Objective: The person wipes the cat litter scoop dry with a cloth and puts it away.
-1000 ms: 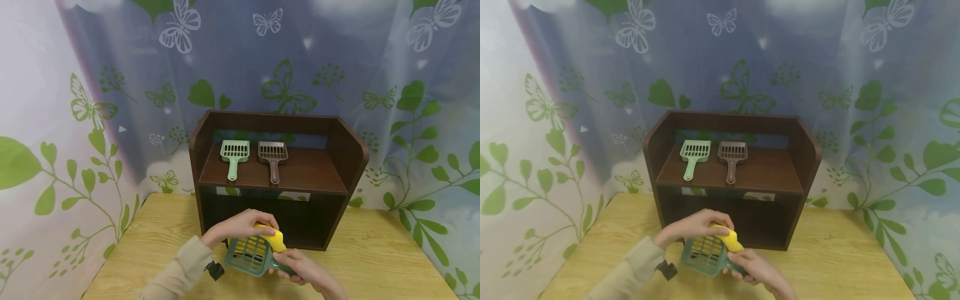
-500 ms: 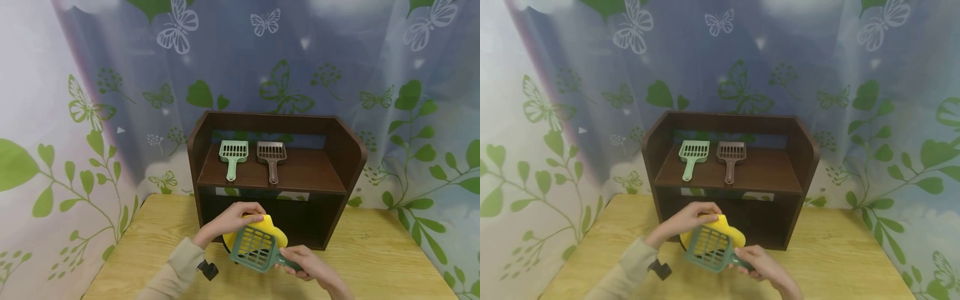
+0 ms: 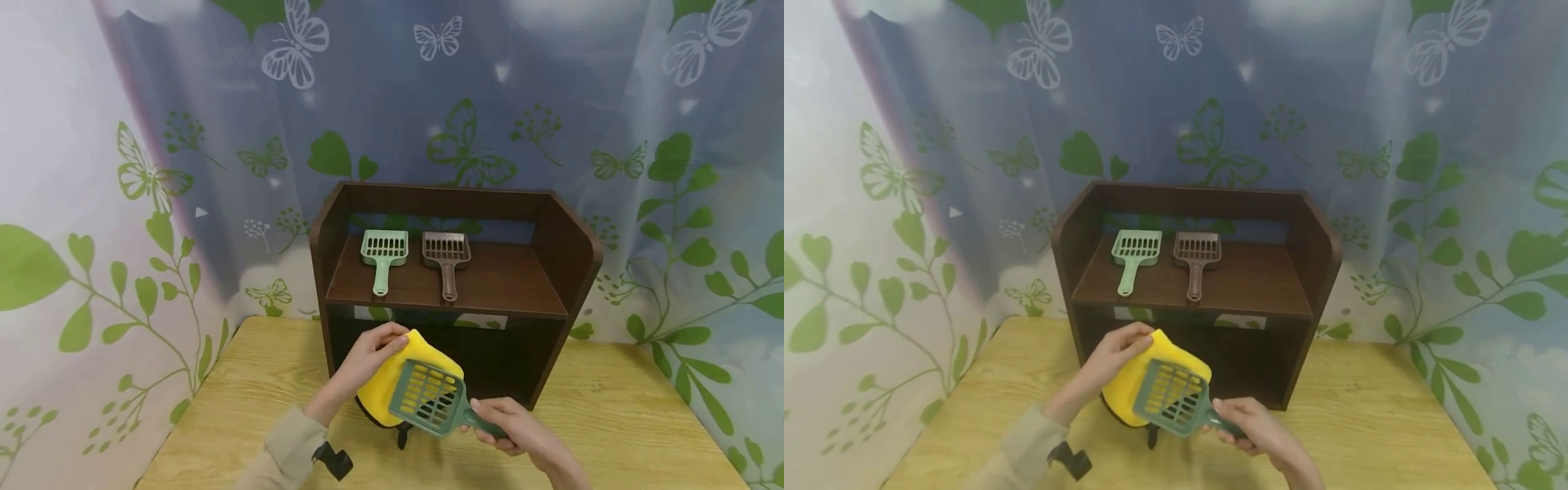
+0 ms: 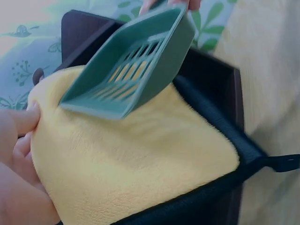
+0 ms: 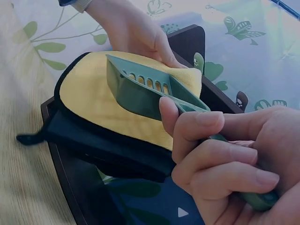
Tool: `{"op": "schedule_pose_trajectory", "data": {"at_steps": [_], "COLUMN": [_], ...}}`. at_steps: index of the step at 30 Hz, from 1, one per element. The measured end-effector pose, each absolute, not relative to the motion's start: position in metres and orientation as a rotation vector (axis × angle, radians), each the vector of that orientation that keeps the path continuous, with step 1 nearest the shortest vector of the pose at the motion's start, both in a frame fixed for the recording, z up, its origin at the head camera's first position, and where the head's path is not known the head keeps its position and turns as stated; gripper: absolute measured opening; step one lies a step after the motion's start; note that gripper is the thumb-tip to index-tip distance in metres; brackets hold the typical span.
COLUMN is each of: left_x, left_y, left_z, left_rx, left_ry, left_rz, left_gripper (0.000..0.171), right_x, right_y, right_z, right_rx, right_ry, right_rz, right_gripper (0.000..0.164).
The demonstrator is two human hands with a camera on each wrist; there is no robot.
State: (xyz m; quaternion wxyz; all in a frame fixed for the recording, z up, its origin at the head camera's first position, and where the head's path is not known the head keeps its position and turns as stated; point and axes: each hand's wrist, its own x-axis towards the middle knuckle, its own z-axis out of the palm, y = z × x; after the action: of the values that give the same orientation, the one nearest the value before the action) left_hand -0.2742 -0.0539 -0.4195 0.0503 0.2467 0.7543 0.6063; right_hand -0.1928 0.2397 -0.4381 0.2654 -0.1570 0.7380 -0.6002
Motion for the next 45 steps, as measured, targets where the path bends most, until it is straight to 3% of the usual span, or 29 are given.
{"op": "schedule_pose_trajectory", "data": {"at_steps": [8, 19, 30, 45], "left_x": [-0.265, -0.255, -0.247, -0.209], "left_y": [-0.042, -0.031, -0.005, 0.032], "left_z": [-0.432, -0.441, -0.44, -0.453], "left_rx": [0.482, 0.324, 0.12, 0.074], "left_ry": [2.085, 2.023, 2.058, 1.971], "left_rz": [2.18, 2.33, 2.494, 2.532], "left_gripper": [0.04, 0.039, 0.036, 0.029], "right_x": [-0.192, -0.186, -0.168, -0.178], "right_y": [0.237, 0.238, 0.182, 0.168], "right_z": [-0.437, -0.444, -0.468, -0.464], "right_rx": [-0.36, -0.065, 0.058, 0.166], "right_ry": [1.958, 1.942, 1.841, 1.693], "right_rz": [-1.694, -1.93, -2.233, -2.54], "right_gripper": [0.054, 0.052, 0.047, 0.044]}}
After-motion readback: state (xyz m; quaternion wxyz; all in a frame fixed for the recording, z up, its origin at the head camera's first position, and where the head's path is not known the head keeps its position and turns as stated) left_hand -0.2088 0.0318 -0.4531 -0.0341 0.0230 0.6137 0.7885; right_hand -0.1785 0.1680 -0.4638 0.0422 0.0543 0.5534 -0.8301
